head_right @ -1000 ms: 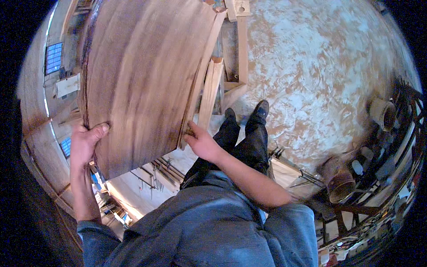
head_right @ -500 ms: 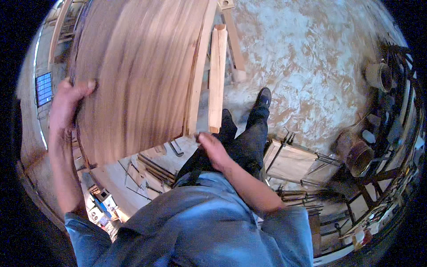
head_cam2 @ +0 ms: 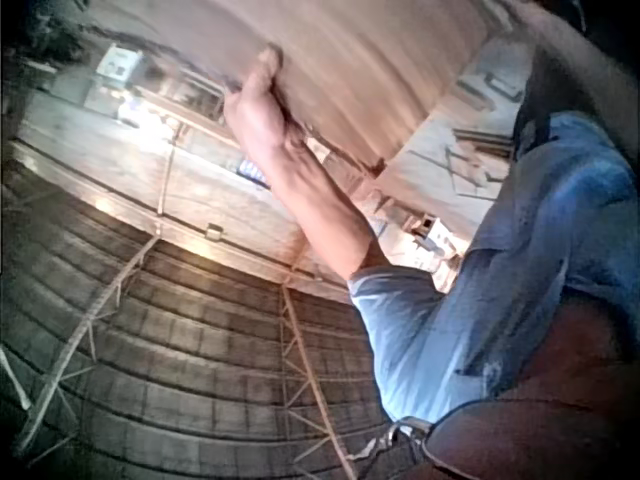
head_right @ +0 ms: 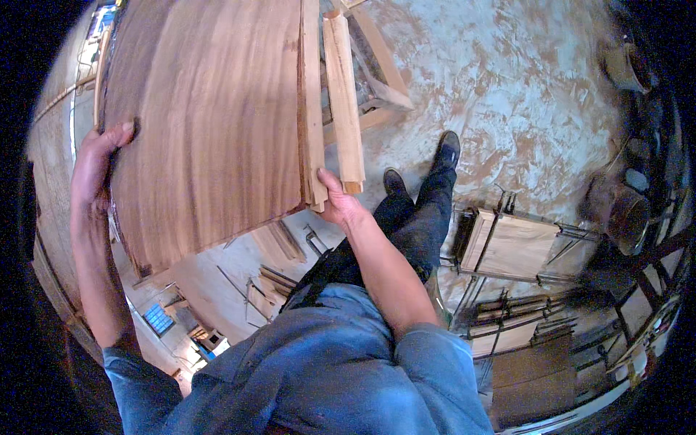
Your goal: The person assembles a wooden box by hand in a workshop. They apply glue to the edges of wooden panels, fit them together, and secure the joints using a hammer to drive nails. The person handles multiple wooden pieces and tools to construct the box structure.
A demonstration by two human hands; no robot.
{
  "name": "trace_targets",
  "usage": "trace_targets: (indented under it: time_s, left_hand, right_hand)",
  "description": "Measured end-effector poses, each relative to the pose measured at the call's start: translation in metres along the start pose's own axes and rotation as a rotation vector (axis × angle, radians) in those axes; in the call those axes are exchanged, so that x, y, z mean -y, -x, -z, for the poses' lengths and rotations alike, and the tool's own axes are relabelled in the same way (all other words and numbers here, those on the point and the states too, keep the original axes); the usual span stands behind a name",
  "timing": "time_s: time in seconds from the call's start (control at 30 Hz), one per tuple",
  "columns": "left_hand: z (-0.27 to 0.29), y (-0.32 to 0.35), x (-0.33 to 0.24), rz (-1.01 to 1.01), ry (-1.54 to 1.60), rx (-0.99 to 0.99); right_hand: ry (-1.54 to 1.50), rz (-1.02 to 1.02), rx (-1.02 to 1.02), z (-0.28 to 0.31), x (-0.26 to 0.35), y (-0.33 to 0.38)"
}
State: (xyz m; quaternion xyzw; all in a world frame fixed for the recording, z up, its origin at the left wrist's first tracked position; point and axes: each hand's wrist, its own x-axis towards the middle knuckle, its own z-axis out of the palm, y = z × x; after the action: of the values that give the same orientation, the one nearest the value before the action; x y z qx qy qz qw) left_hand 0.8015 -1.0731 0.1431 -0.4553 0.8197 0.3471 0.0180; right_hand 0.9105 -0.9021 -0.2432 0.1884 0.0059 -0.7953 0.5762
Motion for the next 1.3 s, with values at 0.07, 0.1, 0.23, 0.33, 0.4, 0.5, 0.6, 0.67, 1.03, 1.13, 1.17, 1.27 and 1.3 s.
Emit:
trace_targets:
  time_s: [0.07, 0.1, 0.23, 0.33, 0.4, 0.5, 0.6, 0.67, 1.03, 1.13, 1.17, 1.27, 1.3]
  left_hand:
    - [0.002, -0.001, -0.001, -0.013, -0.017, 0.052]
    - [0.0, 0.001, -0.003, -0.003, -0.015, 0.035]
    - [-0.007, 0.006, -0.005, 0.008, 0.009, -0.01]
    - [-0.009, 0.009, -0.003, 0.006, 0.013, 0.017]
    - [-0.015, 0.012, -0.007, -0.002, 0.005, 0.02]
    - [-0.021, 0.017, -0.01, -0.009, -0.004, -0.023]
    - [-0.016, 0.013, -0.007, -0.01, -0.013, -0.036]
    - [-0.018, 0.015, -0.009, -0.011, -0.024, -0.044]
    - [-0.02, 0.014, -0.002, 0.0, -0.027, -0.054]
    - [-0.016, 0.012, 0.0, 0.029, 0.0, -0.021]
    - [-0.014, 0.011, 0.001, 0.042, 0.01, -0.006]
    - [-0.018, 0.012, 0.0, 0.027, -0.025, -0.054]
    - [-0.023, 0.014, -0.004, -0.004, -0.022, -0.036]
  right_hand:
    - [-0.004, -0.034, 0.018, -0.001, 0.001, -0.006]
    - [-0.018, -0.04, 0.013, -0.001, 0.0, -0.009]
    - [-0.063, -0.054, 0.073, -0.004, 0.001, -0.009]
    - [-0.072, -0.028, 0.02, -0.01, 0.0, -0.007]
    - [-0.078, -0.021, -0.04, -0.006, -0.001, -0.01]
    - [-0.084, -0.023, -0.007, -0.011, 0.001, -0.006]
    - [-0.096, -0.008, 0.023, -0.015, 0.001, -0.003]
    - [-0.082, -0.008, -0.013, -0.018, 0.0, -0.003]
    - [0.026, -0.027, -0.098, -0.014, 0.0, -0.004]
    - [0.011, 0.002, -0.078, -0.019, 0.004, -0.006]
    - [0.022, -0.014, -0.077, -0.019, 0.004, -0.005]
    - [0.071, -0.039, -0.083, -0.016, 0.006, -0.007]
    - [0.093, -0.029, -0.094, -0.014, 0.003, -0.008]
